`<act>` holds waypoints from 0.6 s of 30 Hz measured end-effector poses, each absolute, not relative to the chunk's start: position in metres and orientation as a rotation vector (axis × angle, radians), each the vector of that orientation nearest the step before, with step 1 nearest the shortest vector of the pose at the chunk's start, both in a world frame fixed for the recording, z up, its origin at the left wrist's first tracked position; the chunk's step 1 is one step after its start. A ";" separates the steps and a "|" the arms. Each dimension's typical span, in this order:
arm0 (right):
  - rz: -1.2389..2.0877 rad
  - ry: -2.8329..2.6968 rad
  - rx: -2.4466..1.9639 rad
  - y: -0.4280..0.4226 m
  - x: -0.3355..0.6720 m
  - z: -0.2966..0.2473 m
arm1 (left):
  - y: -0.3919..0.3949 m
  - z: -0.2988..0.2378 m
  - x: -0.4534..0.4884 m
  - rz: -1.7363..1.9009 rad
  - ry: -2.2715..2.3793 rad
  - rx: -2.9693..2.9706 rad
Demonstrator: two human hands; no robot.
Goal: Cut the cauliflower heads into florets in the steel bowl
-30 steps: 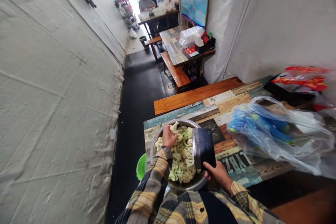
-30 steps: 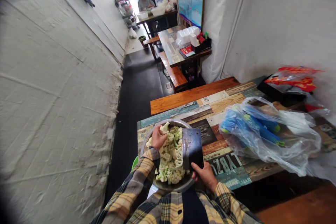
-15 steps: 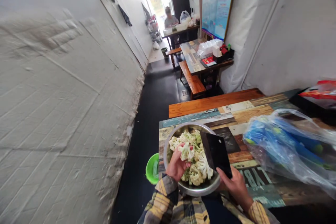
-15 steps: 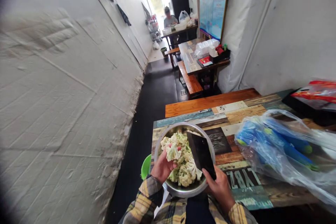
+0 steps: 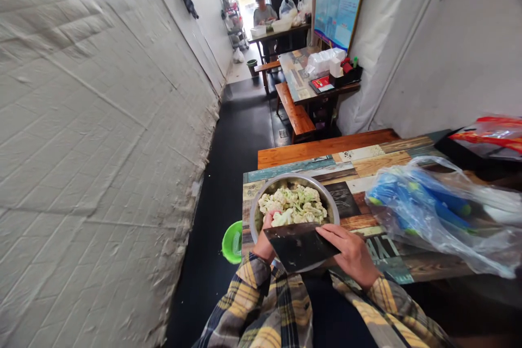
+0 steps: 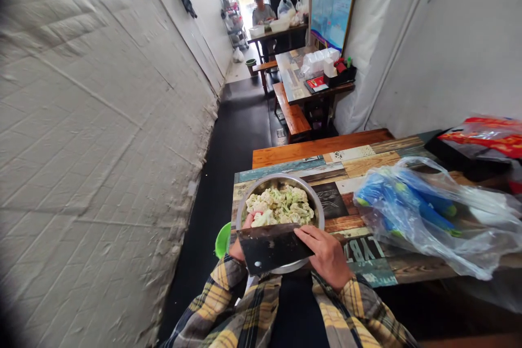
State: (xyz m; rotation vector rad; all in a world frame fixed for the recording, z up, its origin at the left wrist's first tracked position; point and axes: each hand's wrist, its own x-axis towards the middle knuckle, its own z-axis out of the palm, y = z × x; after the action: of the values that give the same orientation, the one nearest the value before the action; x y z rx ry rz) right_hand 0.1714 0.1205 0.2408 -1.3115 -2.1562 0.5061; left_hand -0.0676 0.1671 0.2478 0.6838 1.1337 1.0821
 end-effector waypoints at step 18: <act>0.559 -2.170 -1.332 0.118 0.172 0.197 | 0.156 0.238 -0.060 1.024 1.097 0.654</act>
State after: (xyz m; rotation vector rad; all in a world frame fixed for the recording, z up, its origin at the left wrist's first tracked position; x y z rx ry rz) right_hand 0.1719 0.1176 0.1969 -1.3321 -2.1700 0.5590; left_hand -0.0602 0.1559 0.2379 0.6536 1.0973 1.0244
